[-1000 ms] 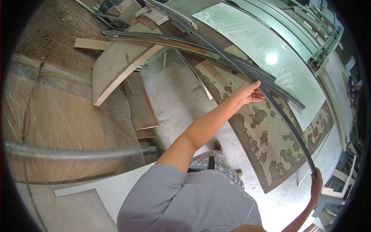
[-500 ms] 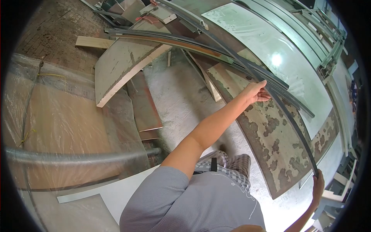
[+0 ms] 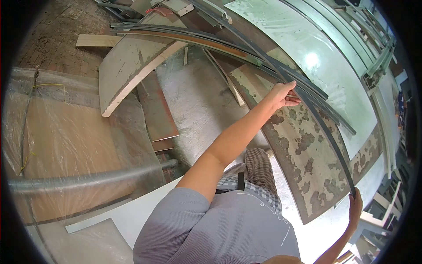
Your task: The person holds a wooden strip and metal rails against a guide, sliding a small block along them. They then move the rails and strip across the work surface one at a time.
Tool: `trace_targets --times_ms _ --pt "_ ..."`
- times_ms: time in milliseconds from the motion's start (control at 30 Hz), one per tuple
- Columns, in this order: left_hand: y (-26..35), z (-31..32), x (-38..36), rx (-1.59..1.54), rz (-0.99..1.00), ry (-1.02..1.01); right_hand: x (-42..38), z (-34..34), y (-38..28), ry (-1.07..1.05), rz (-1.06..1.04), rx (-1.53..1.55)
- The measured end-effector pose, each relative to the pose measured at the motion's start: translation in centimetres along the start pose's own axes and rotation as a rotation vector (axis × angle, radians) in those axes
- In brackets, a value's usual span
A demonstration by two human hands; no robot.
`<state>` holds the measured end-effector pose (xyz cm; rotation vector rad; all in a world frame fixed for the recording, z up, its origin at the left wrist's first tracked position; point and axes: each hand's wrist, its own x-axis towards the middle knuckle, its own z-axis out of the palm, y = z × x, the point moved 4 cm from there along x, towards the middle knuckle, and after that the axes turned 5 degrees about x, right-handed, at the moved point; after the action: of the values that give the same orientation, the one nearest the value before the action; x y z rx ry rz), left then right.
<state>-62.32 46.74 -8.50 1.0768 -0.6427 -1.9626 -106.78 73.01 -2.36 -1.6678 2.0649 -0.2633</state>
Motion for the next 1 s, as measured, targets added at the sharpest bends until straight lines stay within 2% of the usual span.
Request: trace_targets --times_ms 133,233,300,333,400,433,500,533,600,700,833,900,1000 --pt "0.8 -0.4 0.4 0.015 -0.001 0.007 0.9 0.0 -1.5 0.005 -0.043 0.012" --pt "1.6 -0.5 0.2 0.119 0.006 0.05 1.5 0.4 -1.4 -0.017 0.022 0.004" --pt "2.7 -0.9 -0.3 0.347 0.06 0.26 1.8 0.8 -1.2 0.024 0.006 -0.077" --pt "2.1 -1.6 0.7 0.348 0.058 0.255 1.8 0.9 -1.2 0.026 0.01 -0.077" --pt "3.1 -3.6 1.6 0.841 0.443 0.66 2.1 0.9 -4.6 -0.054 0.018 -0.008" --pt "3.1 -3.9 1.7 0.84 0.445 0.658 2.3 0.9 -5.8 -0.051 0.019 -0.009" --pt "4.9 -3.0 -0.2 1.037 0.438 0.715 2.6 1.1 -6.9 -0.122 0.177 0.023" --pt "5.2 -3.3 -0.1 1.034 0.441 0.717 2.9 1.3 -6.9 -0.124 0.194 0.036" --pt "5.6 -3.8 0.3 1.103 0.419 0.645 3.4 1.8 -6.4 -0.13 0.163 0.009" --pt "6.1 -4.4 0.1 1.092 0.312 0.663 3.8 2.5 -6.2 -0.128 0.124 -0.039" --pt "7.5 -5.5 0.4 1.127 0.296 0.667 4.5 3.4 -6.8 -0.078 0.027 -0.059" --pt "8.4 -5.8 0.2 1.182 0.244 0.724 4.9 2.9 -9.2 -0.089 0.04 -0.055" --pt "9.5 -5.4 0.2 1.184 0.177 0.691 5.4 2.4 -9.8 -0.096 0.067 -0.028"
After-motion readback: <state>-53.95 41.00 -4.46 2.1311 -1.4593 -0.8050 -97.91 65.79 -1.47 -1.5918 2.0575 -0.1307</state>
